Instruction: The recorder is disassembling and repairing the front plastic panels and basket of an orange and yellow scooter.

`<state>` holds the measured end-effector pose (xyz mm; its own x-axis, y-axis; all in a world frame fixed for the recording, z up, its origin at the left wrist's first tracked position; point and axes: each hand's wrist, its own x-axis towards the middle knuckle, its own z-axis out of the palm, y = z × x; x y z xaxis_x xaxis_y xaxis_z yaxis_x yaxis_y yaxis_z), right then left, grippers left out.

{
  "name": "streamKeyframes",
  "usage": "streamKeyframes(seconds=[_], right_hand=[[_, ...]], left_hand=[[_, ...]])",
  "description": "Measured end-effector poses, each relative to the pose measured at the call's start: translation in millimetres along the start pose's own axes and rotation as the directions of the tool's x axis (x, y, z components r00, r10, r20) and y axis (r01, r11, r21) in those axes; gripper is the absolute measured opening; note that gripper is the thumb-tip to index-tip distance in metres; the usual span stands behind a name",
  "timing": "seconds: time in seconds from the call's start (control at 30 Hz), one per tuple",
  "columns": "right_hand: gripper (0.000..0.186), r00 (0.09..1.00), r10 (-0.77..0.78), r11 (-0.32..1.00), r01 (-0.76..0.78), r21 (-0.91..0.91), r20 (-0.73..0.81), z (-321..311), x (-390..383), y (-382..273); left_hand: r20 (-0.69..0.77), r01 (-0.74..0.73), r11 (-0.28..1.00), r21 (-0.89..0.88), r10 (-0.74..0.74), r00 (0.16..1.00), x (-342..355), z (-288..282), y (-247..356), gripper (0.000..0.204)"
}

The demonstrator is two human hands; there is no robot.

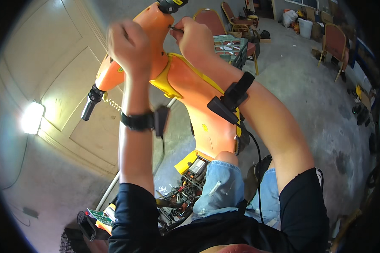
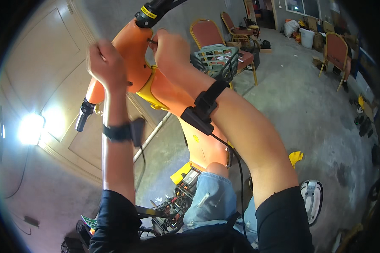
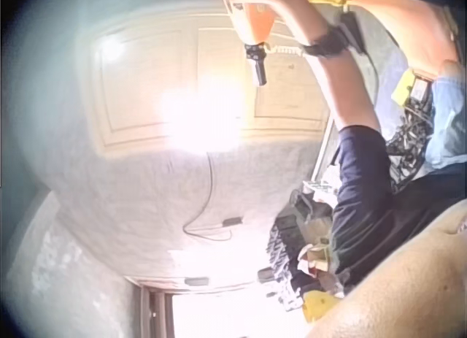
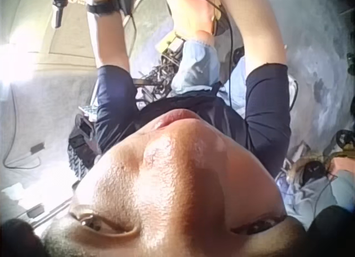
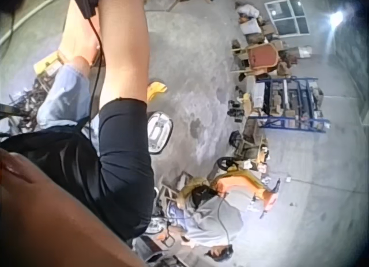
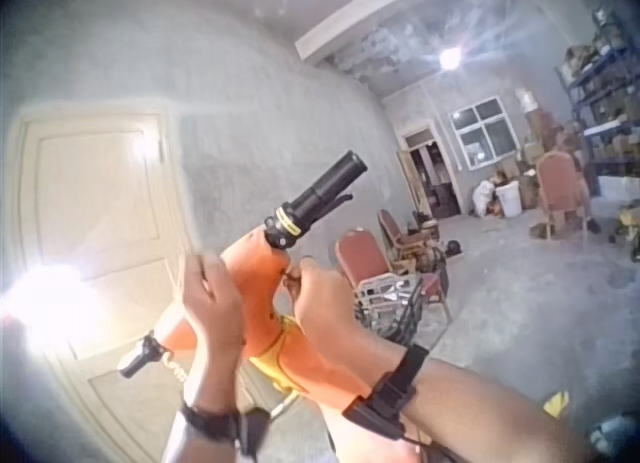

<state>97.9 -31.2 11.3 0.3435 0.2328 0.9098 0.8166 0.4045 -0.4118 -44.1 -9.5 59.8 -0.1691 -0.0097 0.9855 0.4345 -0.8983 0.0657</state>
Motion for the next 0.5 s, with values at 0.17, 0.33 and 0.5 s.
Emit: streamKeyframes(seconds=[0.17, 0.33, 0.5], right_hand=[[0.022, 0.998, -0.016, 0.999, 0.014, 0.033, 0.057, -4, 2, 1], [0.025, 0.989, -0.074, 0.983, 0.093, -0.160, 0.125, -2, 2, 2], [0.034, 0.979, -0.066, 0.982, 0.097, -0.160, 0.191, 0, 5, 7]], left_hand=[[0.343, 0.552, 0.795, -0.251, -0.460, 0.819, -72, 26, 17, 0.029], [0.640, 0.855, 0.283, -0.434, -0.572, 0.514, -75, 53, -3, 0.030], [0.705, 0.740, -0.163, -0.653, -0.489, 0.514, -80, 74, -6, 0.022]])
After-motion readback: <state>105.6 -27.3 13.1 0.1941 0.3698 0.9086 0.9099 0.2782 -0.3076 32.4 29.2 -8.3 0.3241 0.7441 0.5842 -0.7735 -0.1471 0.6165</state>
